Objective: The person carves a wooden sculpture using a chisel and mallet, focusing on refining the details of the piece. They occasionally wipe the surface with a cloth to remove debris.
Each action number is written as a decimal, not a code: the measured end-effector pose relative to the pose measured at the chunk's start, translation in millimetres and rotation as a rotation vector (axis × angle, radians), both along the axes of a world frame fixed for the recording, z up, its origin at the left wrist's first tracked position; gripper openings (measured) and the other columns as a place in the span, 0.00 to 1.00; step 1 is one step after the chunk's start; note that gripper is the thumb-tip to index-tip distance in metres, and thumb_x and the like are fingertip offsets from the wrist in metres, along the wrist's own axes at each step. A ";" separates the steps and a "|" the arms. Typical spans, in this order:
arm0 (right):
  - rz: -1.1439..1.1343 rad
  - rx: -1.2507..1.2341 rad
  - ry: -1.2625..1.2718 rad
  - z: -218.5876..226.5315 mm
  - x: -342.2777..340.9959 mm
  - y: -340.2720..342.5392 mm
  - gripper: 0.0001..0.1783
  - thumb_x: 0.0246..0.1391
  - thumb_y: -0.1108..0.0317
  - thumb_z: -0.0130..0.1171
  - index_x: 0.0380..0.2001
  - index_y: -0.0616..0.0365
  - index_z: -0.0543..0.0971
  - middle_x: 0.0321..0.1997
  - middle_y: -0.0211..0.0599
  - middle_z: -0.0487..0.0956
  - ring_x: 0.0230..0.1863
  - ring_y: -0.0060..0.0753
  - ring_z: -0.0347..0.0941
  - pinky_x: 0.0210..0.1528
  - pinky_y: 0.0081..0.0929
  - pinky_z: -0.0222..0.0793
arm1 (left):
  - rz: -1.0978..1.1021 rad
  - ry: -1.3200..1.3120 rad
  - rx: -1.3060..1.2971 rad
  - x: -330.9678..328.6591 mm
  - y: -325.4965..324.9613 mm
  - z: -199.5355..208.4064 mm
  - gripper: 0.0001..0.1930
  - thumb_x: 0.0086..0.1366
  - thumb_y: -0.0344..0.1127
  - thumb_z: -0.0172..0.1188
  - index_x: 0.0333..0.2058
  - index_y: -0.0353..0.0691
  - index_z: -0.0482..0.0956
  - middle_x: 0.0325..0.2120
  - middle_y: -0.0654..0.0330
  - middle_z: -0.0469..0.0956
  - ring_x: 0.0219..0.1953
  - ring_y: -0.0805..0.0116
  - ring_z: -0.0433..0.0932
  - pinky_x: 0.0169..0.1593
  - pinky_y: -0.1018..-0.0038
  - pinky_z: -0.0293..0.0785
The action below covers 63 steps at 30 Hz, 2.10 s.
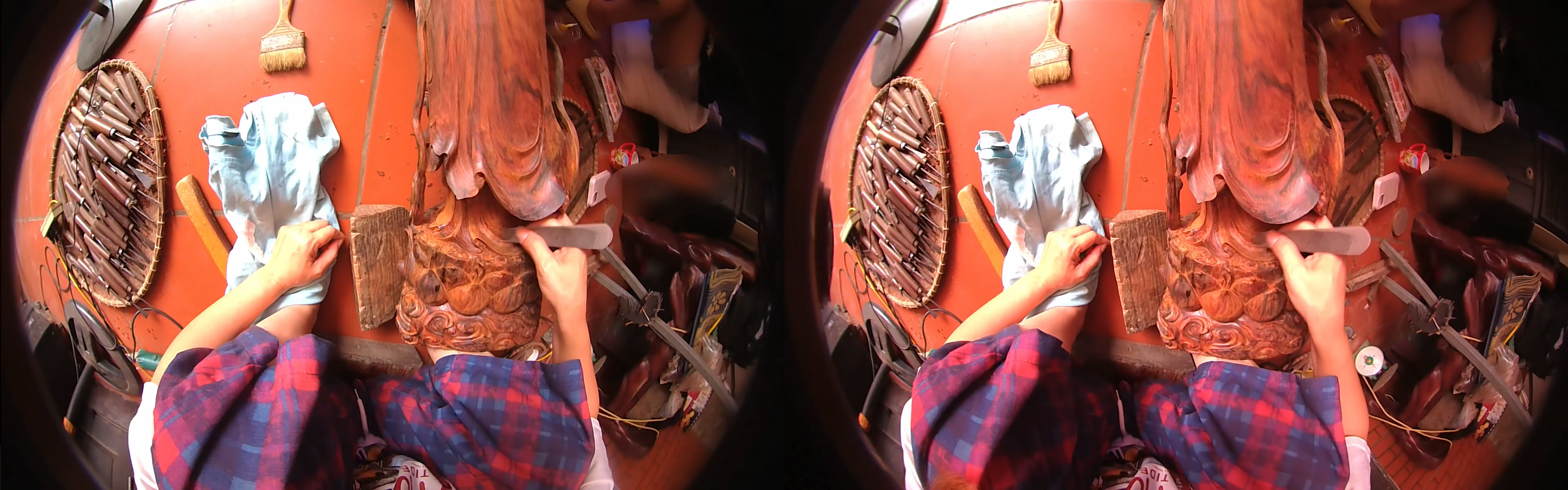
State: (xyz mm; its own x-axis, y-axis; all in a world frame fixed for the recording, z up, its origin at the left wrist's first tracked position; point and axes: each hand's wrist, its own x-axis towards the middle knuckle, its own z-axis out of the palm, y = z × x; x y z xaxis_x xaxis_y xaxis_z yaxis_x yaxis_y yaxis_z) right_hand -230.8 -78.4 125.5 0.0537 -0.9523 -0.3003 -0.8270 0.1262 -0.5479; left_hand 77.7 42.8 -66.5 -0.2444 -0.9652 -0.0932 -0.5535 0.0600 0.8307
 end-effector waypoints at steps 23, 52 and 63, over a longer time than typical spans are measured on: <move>-0.005 0.070 -0.111 -5.8 -18.0 -11.7 0.04 0.56 0.76 0.65 0.32 0.66 0.82 0.32 0.25 0.80 0.35 0.16 0.72 0.41 0.20 0.68 | -0.007 -0.031 0.023 -0.2 -2.9 3.4 0.05 0.61 0.34 0.61 0.31 0.40 0.80 0.26 0.56 0.78 0.28 0.54 0.79 0.32 0.63 0.75; 0.187 -0.125 -0.146 -0.1 -9.4 -10.2 0.04 0.52 0.79 0.64 0.31 0.69 0.85 0.29 0.36 0.85 0.31 0.21 0.78 0.35 0.22 0.71 | 0.007 -0.065 0.010 -5.8 -2.7 6.0 0.03 0.60 0.33 0.62 0.32 0.42 0.83 0.24 0.58 0.77 0.23 0.57 0.78 0.29 0.66 0.75; 0.188 -0.177 -0.135 -2.5 -8.0 -6.7 0.05 0.49 0.78 0.65 0.32 0.65 0.85 0.31 0.44 0.83 0.32 0.37 0.80 0.36 0.30 0.72 | 0.007 -0.082 0.008 -4.5 -2.7 5.1 0.03 0.59 0.31 0.62 0.32 0.41 0.83 0.23 0.58 0.77 0.23 0.57 0.78 0.29 0.66 0.74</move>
